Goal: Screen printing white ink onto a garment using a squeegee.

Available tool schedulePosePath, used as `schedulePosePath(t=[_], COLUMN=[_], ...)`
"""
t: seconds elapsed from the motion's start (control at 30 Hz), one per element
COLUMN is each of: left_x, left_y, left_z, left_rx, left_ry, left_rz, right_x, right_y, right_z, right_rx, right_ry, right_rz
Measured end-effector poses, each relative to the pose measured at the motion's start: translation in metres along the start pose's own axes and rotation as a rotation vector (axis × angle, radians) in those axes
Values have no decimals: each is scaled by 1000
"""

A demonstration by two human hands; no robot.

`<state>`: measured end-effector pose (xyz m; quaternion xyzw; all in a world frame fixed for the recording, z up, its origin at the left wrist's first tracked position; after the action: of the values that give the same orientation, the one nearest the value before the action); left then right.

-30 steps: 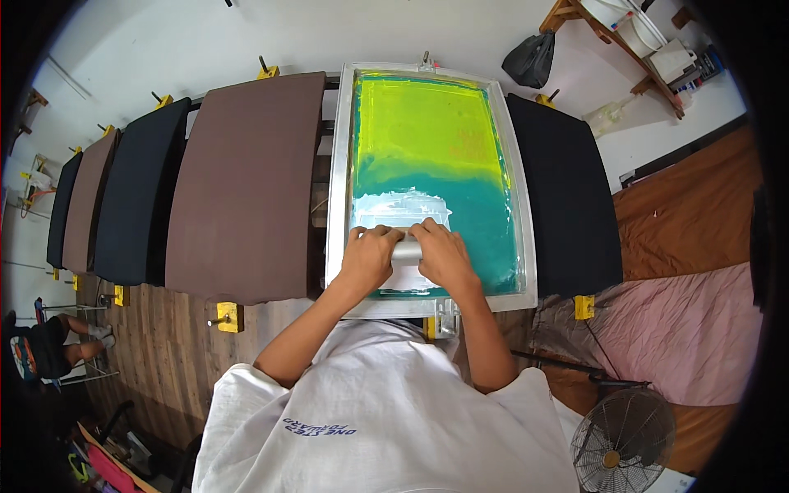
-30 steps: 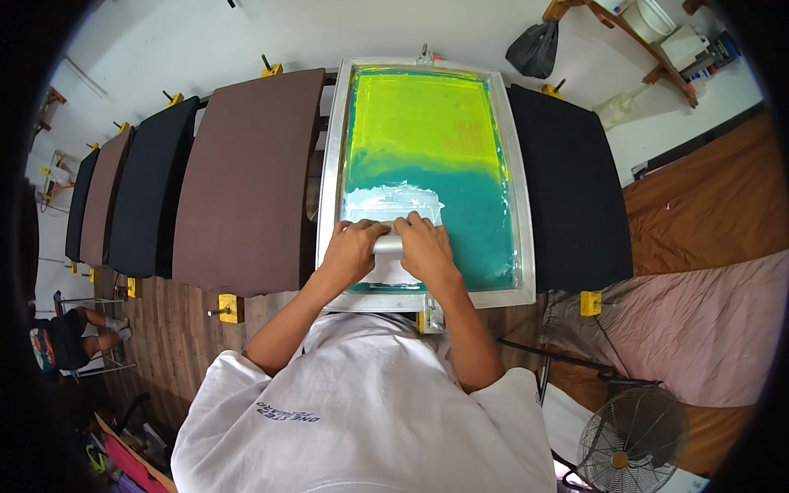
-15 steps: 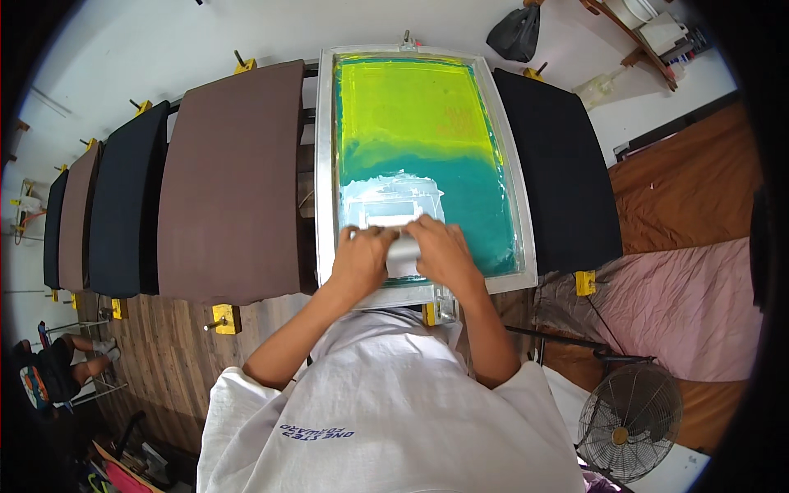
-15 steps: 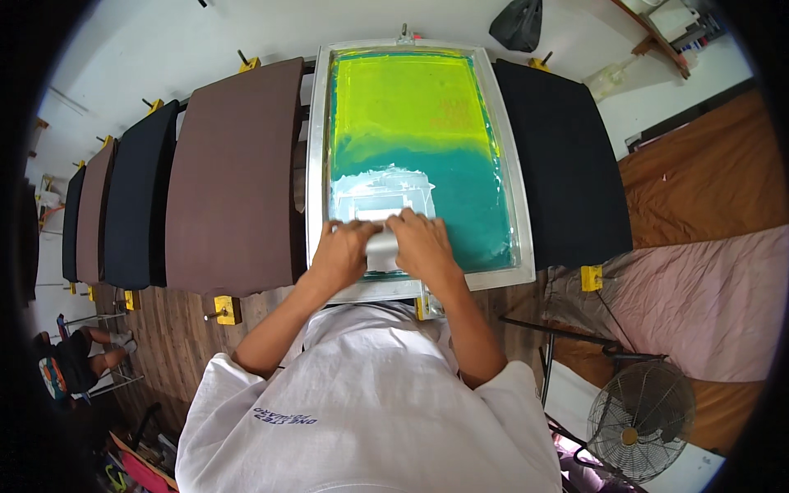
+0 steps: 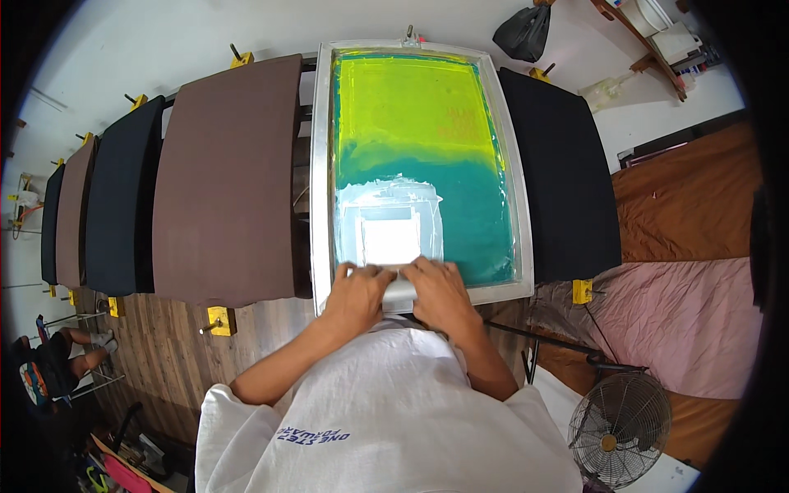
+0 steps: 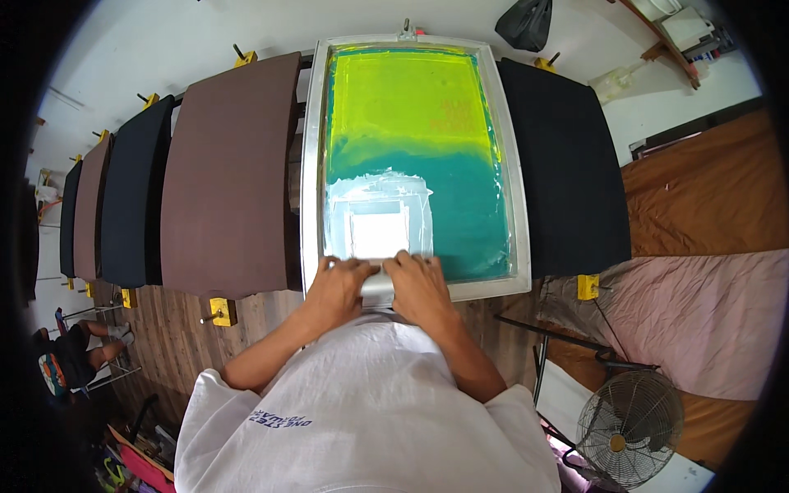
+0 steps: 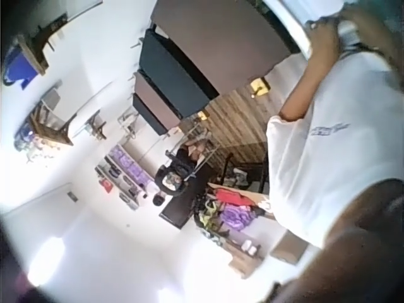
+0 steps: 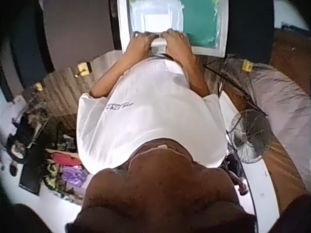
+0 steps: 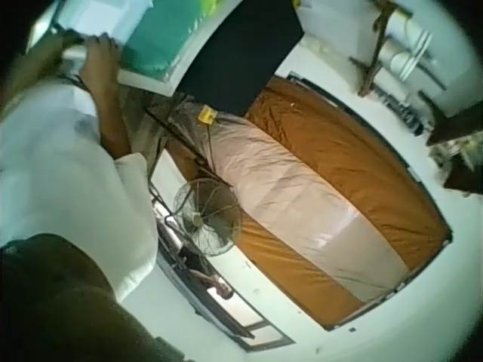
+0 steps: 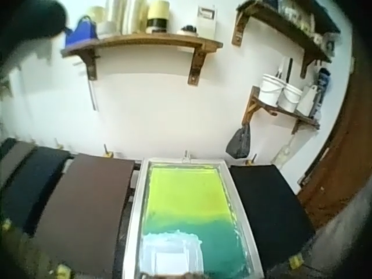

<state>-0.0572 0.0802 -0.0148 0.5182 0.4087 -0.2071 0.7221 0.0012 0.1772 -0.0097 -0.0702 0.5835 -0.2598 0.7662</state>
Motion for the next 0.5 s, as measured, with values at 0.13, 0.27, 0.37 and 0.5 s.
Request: schedulePosePath(t=[0.13, 0.27, 0.37, 0.5], left_x=[-24, -18, 7, 21], left_y=[-20, -32, -23, -2], left_z=[-42, -49, -17, 20], left_rx=[35, 32, 50, 43], left_ry=[179, 254, 253, 183], left_rz=[-94, -92, -130, -123], right_x=[-24, -14, -1, 8], right_y=[12, 19, 4, -4], right_z=[-47, -60, -27, 10], right_rx=[-25, -48, -57, -47], right_ry=[157, 231, 263, 226], right_rz=[34, 64, 32, 15])
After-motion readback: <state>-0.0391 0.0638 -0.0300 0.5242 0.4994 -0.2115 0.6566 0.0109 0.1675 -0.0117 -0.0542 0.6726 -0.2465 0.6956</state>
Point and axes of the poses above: each hand's wrist, its own z-axis away from the middle knuckle, its own x-axis out of the palm, y = z × x, the point moved 8 cm from there along -z, towards the middle knuckle, and after that the axes turned 4 degrees about x, right-handed, at the moved point
